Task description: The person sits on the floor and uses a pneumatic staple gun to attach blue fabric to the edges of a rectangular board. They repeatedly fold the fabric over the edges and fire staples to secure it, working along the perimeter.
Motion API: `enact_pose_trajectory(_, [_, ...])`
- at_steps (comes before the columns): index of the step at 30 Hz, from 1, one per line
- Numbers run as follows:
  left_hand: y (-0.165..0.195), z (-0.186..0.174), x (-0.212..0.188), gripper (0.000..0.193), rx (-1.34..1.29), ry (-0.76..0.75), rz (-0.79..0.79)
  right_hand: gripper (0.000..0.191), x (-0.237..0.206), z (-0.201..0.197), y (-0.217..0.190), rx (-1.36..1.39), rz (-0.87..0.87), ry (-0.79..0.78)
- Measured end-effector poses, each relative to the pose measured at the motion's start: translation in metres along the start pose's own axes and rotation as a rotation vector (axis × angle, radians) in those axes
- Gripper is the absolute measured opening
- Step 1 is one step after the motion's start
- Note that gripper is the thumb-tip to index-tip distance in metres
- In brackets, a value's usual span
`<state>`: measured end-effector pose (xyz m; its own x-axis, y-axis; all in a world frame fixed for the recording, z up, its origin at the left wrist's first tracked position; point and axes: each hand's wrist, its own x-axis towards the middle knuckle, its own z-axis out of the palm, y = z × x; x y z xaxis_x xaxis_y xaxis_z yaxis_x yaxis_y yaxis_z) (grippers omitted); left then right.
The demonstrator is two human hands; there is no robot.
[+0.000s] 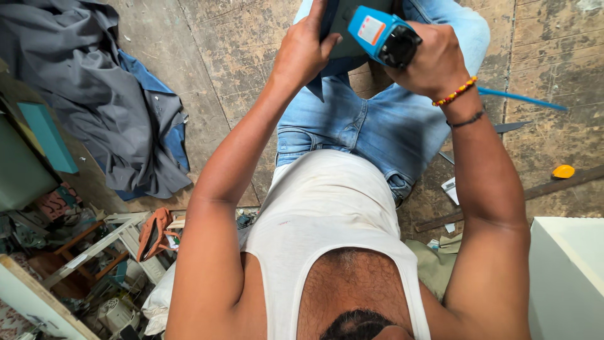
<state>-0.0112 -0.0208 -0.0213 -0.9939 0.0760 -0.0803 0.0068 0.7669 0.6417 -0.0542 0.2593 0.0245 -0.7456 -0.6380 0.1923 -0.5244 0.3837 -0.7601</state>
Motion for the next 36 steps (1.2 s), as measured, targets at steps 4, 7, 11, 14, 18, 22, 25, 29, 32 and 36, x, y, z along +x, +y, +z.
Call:
enact_pose_trajectory(4, [-0.004,0.006,0.002,0.067,0.019,0.006,0.025,0.021,-0.012,-0.002,-0.008,0.038,-0.020,-0.001])
enact_pose_trajectory(7, [-0.004,0.010,0.005,0.068,0.072,0.004,-0.002,0.023,-0.008,0.003,-0.014,0.096,-0.051,-0.001])
enact_pose_trajectory(11, [-0.002,0.016,0.007,0.065,0.085,0.059,0.032,0.021,0.000,0.004,-0.019,0.137,-0.055,-0.017])
enact_pose_trajectory(14, [-0.005,0.020,0.008,0.065,0.067,-0.004,-0.036,0.021,0.002,0.002,-0.016,0.094,-0.069,-0.025])
enact_pose_trajectory(18, [-0.013,0.022,0.011,0.063,0.110,0.034,-0.013,0.021,0.008,0.004,-0.010,0.087,-0.079,-0.018])
enact_pose_trajectory(22, [-0.006,0.012,0.014,0.054,0.129,0.017,-0.032,0.026,0.008,0.003,-0.012,0.066,-0.044,0.004])
enact_pose_trajectory(25, [0.009,0.001,0.012,0.060,-0.003,-0.053,-0.080,0.040,-0.006,-0.008,-0.016,0.027,0.004,0.079])
enact_pose_trajectory(29, [0.017,0.004,0.010,0.056,-0.132,-0.093,-0.091,0.056,-0.049,-0.020,-0.023,0.180,0.227,0.190])
enact_pose_trajectory(32, [0.003,0.018,0.010,0.062,-0.368,-0.114,-0.029,0.052,-0.072,-0.004,-0.028,0.188,0.327,0.228])
enact_pose_trajectory(36, [-0.020,0.024,-0.007,0.057,-1.062,-0.189,-0.060,0.037,-0.085,0.021,-0.045,0.204,0.452,0.225])
